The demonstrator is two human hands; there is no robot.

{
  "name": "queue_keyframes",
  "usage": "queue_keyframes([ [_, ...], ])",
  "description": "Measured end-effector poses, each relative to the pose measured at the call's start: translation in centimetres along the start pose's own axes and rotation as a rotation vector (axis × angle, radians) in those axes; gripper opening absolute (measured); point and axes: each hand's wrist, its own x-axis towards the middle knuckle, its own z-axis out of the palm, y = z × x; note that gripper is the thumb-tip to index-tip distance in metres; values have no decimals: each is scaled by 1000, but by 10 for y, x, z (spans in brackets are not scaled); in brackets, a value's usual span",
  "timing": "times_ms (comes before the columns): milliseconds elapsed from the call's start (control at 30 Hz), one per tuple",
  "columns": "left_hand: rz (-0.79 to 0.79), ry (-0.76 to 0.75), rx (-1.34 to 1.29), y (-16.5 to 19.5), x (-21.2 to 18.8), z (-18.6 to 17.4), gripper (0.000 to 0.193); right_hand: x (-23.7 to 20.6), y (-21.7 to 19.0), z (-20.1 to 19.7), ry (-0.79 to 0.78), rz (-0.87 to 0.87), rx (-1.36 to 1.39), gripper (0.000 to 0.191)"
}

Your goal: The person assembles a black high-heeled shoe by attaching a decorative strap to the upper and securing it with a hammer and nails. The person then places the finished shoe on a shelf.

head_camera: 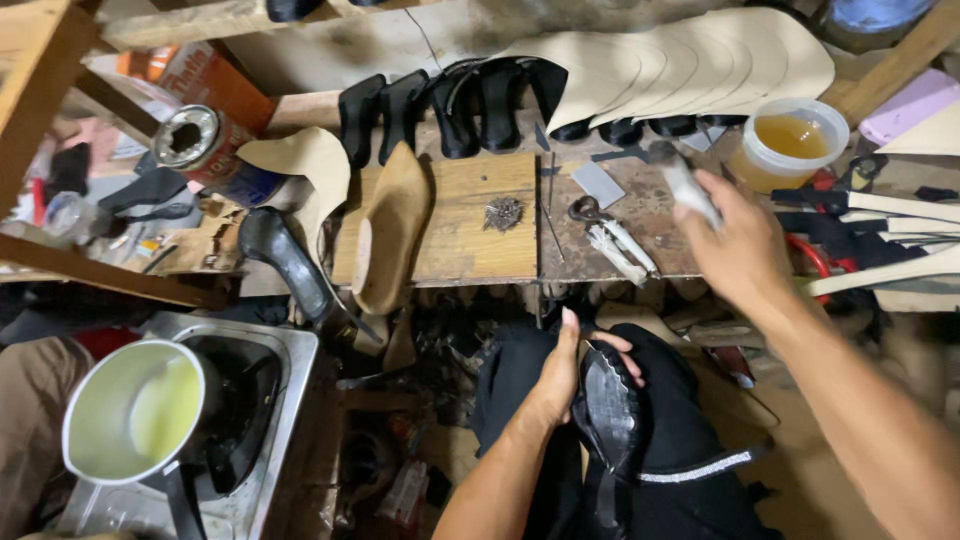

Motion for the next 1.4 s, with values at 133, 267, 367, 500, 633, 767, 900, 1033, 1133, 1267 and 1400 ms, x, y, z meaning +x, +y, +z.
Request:
queue_keyframes([
  [133, -21, -28, -9, -1, 7, -6, 94, -125, -7, -31, 185, 175, 438, 50],
  [267, -59, -10, 3, -2, 12, -9, 95, -249, 38, 9, 172, 154, 453, 38],
  [367, -17, -41, 31, -5, 15, -8, 94, -296, 80, 26, -75, 84, 2, 44],
  [500, -33, -26, 31, -11, 13, -3, 95, -323, 92, 10, 4, 282, 701, 41],
  [633, -27, -11, 34, -11, 6, -2, 95, -315, 88, 14, -217, 379, 394, 48],
  [767, 29, -13, 93, -12, -2, -2, 97, -305, 63, 16, -323, 473, 1, 56],
  [900, -10, 16, 49, -10, -7, 2, 94, -307, 26, 3, 204, 399, 827, 40],
  [1033, 71, -7, 139, -6, -5, 8, 94, -279, 23, 20, -134, 256, 127, 40],
  [1133, 66, 21, 204, -8, -5, 11, 95, -274, 31, 18, -270, 382, 69, 46],
  [1267, -9, 16, 105, -14, -3, 9, 93, -283, 30, 6, 133, 353, 847, 51],
  [1400, 85, -43, 46, -15, 2, 3, 93, -253, 23, 15, -178, 241, 340, 48],
])
